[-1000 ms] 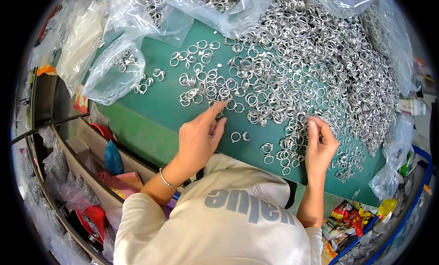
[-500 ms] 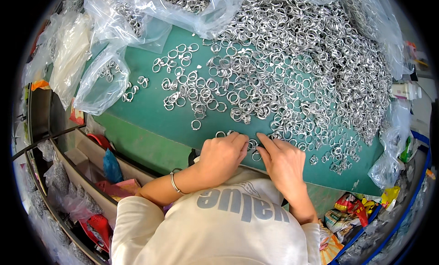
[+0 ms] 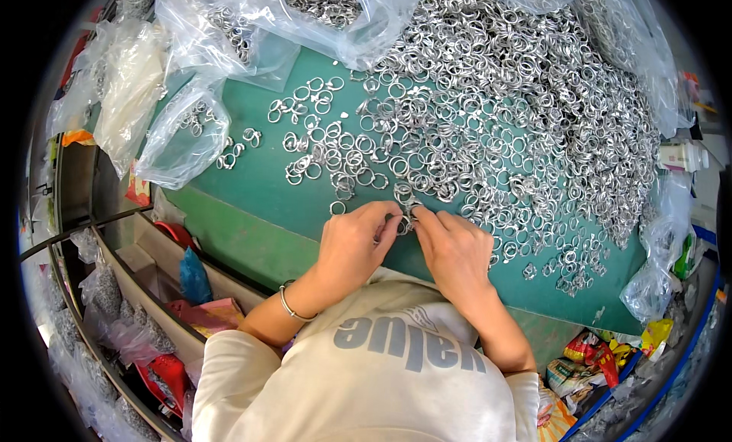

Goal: The person sorts small metal rings by hand on a green workbench, picking up individual rings from a large pile and grouping them together.

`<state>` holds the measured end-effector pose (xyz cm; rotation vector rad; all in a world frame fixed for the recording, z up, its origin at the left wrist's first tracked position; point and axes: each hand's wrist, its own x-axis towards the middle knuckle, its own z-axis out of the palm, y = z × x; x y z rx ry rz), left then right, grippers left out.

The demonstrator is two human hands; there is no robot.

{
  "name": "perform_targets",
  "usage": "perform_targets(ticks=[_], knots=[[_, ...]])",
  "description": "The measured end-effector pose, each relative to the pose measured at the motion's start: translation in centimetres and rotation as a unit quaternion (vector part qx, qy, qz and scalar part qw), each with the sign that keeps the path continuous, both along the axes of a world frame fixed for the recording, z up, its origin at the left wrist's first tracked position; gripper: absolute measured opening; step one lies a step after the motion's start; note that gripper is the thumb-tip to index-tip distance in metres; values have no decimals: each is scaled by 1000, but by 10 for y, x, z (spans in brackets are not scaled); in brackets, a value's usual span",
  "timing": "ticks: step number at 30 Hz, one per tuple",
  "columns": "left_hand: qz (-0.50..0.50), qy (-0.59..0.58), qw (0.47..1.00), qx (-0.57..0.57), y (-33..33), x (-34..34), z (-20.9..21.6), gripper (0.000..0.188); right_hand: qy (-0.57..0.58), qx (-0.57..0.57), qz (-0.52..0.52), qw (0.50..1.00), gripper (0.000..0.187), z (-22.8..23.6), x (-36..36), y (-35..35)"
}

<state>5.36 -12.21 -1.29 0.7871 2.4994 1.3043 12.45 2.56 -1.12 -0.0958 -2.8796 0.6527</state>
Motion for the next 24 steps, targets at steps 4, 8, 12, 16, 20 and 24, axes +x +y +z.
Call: perform_targets(ticks=[4, 8, 12, 16, 20, 24], knots=[[54, 34, 998, -18, -6, -6, 2, 13, 30, -97, -53, 993, 12, 5, 4, 14], [62, 21, 994, -84, -5, -14, 4, 15, -38, -238, -118, 963, 13, 16, 15, 30], [-35, 2, 999, 26, -1, 1, 5, 22, -66, -711, -152, 683, 15, 18, 27, 47], [-219, 27, 975, -30, 7, 17, 12, 29, -106, -820, -152, 542, 21, 16, 31, 48], [-265, 15, 960, -90, 12, 20, 8, 32, -121, -838, -141, 513, 20, 13, 38, 49], [-272, 0, 958, -85, 13, 18, -1, 35, -93, -833, -156, 522, 20, 11, 44, 47]])
